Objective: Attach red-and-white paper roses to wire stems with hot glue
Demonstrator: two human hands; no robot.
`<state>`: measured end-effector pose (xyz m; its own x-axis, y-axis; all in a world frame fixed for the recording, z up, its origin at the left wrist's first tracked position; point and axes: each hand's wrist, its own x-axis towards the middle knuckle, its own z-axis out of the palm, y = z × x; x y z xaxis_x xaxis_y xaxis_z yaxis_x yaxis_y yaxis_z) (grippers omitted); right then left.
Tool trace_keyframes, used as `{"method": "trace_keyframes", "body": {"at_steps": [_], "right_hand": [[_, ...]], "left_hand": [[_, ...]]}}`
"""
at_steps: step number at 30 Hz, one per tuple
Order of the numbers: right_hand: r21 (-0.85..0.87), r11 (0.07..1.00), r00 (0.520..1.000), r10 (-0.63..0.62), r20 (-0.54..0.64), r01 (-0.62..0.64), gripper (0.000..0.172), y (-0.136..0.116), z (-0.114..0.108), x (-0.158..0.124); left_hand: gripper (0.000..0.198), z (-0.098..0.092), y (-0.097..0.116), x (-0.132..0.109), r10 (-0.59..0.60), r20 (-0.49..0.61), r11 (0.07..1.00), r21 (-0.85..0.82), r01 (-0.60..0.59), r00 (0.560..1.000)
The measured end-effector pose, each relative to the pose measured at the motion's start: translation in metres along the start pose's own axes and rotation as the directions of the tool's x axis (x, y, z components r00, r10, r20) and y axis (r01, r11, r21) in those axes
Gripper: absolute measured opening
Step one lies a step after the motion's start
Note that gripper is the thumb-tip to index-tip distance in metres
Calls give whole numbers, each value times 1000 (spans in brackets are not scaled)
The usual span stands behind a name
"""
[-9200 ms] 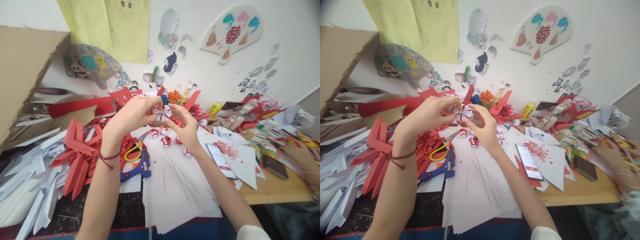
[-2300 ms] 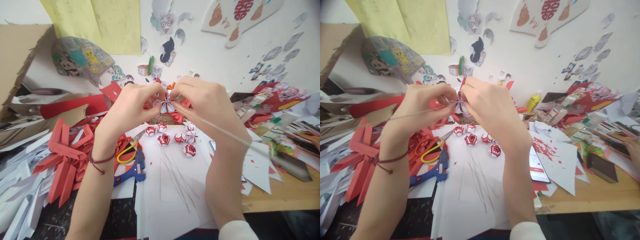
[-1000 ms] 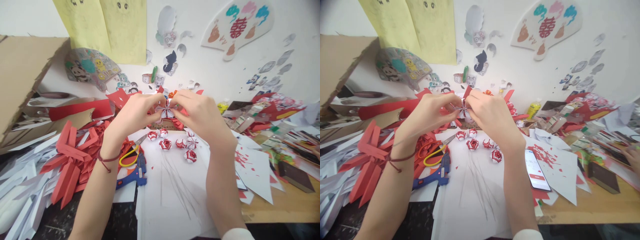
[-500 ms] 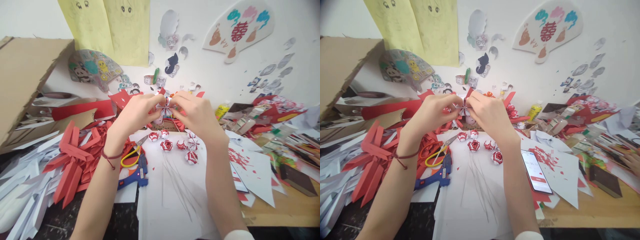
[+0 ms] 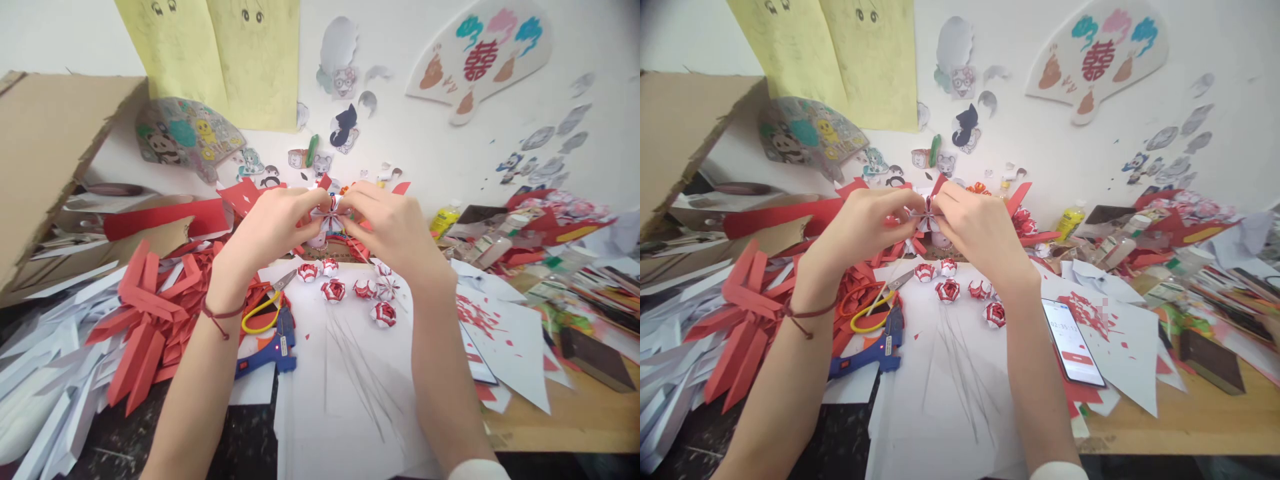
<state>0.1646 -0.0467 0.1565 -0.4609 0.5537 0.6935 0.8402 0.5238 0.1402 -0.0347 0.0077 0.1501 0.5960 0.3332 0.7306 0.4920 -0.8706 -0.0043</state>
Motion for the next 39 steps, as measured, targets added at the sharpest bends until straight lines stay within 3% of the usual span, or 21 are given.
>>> {"method": "trace_keyframes", "body": {"at_steps": [23,32,34,39], "right_hand": [[1,1000,1000,1,16,-1,22,0,0,0],[39,998,999,44,-13,-43,19,-2,-2,0],[38,998,998,58,-20,-58,24,-4,-3,1],[2,996,996,86,-8,-86,56,-5,0,3]], "left_hand": [[20,0,0,-1,11,-4,1000,-3,-11,1000],[21,-3,1,-1,-64,-2,998,-24,64,998],[21,-4,1,-2,-80,-12,996,-41,80,997],[19,-6,3,-1,-91,-25,993,-77,89,996]]}}
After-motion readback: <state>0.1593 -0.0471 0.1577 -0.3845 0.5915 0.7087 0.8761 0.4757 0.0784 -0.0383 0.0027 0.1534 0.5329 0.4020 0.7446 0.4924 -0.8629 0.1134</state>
